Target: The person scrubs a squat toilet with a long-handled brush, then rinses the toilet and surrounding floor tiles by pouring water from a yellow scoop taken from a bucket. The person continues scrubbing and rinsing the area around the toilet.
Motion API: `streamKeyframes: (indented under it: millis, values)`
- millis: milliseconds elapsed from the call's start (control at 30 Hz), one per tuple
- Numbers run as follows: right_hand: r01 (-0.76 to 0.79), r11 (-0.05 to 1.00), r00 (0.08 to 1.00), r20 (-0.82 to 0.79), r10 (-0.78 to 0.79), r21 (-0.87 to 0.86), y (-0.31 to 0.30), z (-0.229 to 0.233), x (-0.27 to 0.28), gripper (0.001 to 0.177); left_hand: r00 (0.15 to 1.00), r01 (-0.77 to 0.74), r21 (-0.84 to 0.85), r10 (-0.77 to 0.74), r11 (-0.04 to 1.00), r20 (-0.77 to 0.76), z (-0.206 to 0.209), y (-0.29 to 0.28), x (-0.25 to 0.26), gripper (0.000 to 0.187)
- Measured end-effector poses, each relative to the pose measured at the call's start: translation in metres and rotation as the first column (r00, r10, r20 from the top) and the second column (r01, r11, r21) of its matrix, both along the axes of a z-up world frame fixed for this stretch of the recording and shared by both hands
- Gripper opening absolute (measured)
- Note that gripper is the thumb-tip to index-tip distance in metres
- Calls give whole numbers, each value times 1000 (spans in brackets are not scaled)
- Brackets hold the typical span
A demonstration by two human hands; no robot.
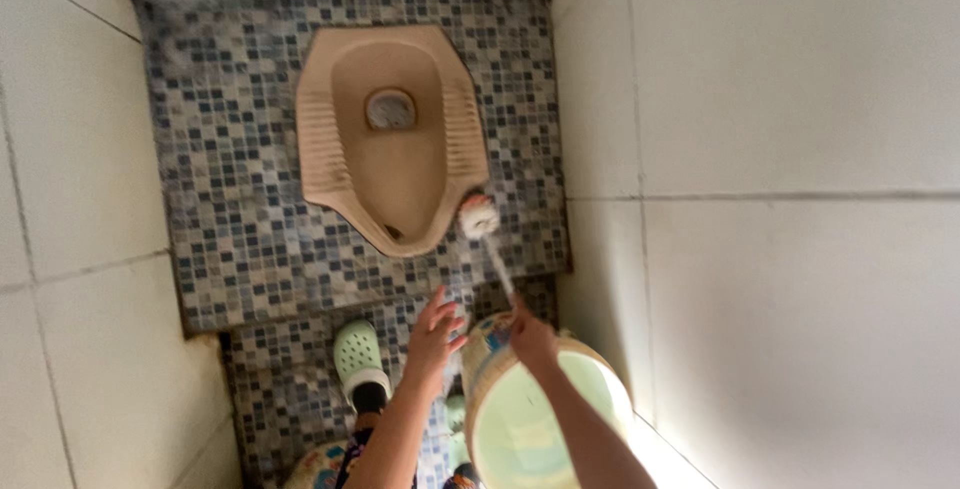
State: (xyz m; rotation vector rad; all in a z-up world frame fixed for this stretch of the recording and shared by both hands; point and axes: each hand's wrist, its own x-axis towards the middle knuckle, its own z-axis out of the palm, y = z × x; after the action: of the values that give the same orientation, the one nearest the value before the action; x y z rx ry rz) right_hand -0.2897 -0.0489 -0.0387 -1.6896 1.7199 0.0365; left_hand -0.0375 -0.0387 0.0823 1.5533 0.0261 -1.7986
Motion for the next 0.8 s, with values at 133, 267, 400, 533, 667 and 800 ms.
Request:
streamKeyframes:
  millis: [133,267,400,533,667,800]
  values:
    - [62,996,971,-225,-76,-69,-52,2,-66,50,997,-23,70,18,997,70,5,52,-27,60]
    - [66,990,981,-191,-41,126,-50,9,-43,53,994,-76,72,70,994,89,13,90,-51,60]
    - [-151,949,958,-197,210,276,-10,50,-32,61,986,-152,107,143,983,83,21,105,-79,58]
    - [119,938,978,-201,-54,325,-33,93,-65,52,985,-142,42,137,989,106,32,111,-92,56]
    - [60,959,956,-294,25,278,-23,115,-99,50,988,-112,57,105,992,113,46,109,-110,58]
    - [20,975,955,-294,47,221,-38,91,-97,50,993,7,139,-23,990,117,54,94,-141,56]
